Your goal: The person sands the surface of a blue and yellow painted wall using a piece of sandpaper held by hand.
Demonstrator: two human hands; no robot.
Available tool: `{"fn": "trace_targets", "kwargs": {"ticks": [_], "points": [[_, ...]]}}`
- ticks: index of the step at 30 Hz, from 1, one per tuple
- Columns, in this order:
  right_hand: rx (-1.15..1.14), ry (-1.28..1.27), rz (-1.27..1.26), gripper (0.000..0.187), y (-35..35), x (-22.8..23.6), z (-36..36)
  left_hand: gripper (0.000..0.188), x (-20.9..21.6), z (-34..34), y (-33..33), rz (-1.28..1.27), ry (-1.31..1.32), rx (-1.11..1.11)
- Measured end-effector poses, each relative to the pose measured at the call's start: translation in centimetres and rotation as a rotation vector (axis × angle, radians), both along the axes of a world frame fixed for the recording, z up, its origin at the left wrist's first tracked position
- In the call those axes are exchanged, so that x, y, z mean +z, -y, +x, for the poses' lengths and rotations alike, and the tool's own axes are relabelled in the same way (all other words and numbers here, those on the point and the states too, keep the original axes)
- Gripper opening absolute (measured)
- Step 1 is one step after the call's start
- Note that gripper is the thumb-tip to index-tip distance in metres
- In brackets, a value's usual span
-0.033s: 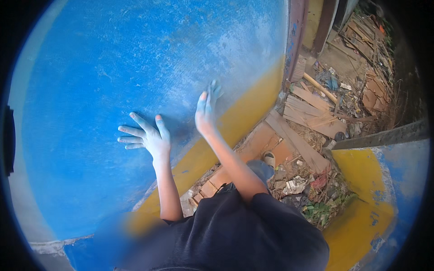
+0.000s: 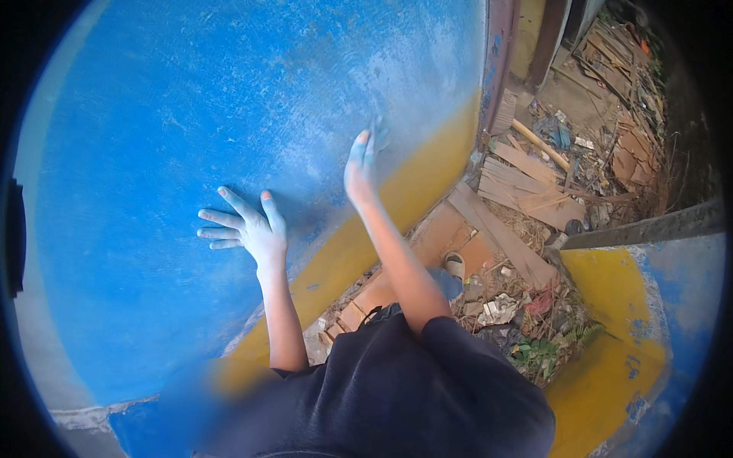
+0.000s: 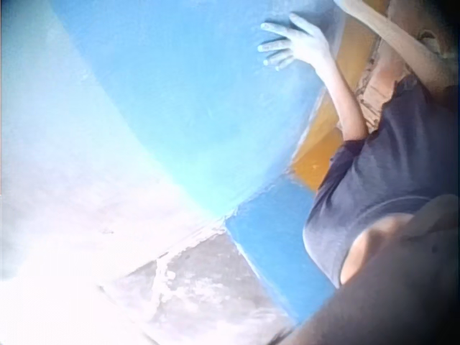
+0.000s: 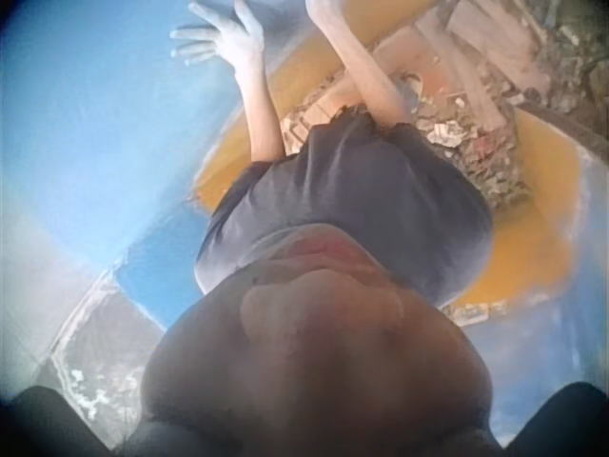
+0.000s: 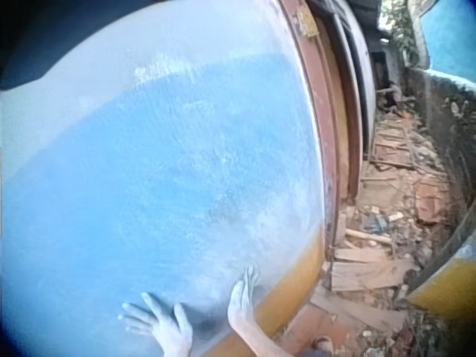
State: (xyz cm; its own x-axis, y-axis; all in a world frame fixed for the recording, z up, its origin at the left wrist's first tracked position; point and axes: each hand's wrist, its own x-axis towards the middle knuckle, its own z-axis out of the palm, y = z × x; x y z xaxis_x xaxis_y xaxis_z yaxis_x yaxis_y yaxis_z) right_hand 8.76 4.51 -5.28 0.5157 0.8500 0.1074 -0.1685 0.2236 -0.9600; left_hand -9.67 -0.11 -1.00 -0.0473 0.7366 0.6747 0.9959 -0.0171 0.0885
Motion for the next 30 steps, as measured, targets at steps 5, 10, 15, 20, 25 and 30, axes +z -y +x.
{"fn": "trace_targets", "kwargs": {"ticks": [5, 10, 15, 20, 25, 30], "points": [[0.071, -0.014, -0.082, 0.089, 0.1, -0.2, -0.9, 0.084, -0.6, 0.1, -0.4, -0.036, 0.037, -0.018], [0.132, 0.041, -0.112, 0.091, 2.5, -3.0, -7.0, 0.085, -0.5, 0.6, -0.4, -0.043, 0.05, 0.015], [0.031, -0.171, -0.178, 0.088, -2.8, -3.1, 2.9, 0.084, -1.2, 0.5, -0.7, -0.051, 0.031, -0.011], [0.232, 0.091, -0.117, 0.084, 3.2, -4.9, -8.6, 0.082, -1.8, 1.2, -1.1, 0.001, 0.04, -0.024], [0.073, -0.086, -0.2, 0.082, -2.6, -7.5, 2.1, 0.084, -1.8, 1.5, -1.1, -0.037, 0.037, -0.038], [0.121, -0.015, -0.093, 0.085, -0.1, -3.5, -2.2, 0.086, -2.7, 0.8, -0.9, 0.012, 0.052, 0.008]]}}
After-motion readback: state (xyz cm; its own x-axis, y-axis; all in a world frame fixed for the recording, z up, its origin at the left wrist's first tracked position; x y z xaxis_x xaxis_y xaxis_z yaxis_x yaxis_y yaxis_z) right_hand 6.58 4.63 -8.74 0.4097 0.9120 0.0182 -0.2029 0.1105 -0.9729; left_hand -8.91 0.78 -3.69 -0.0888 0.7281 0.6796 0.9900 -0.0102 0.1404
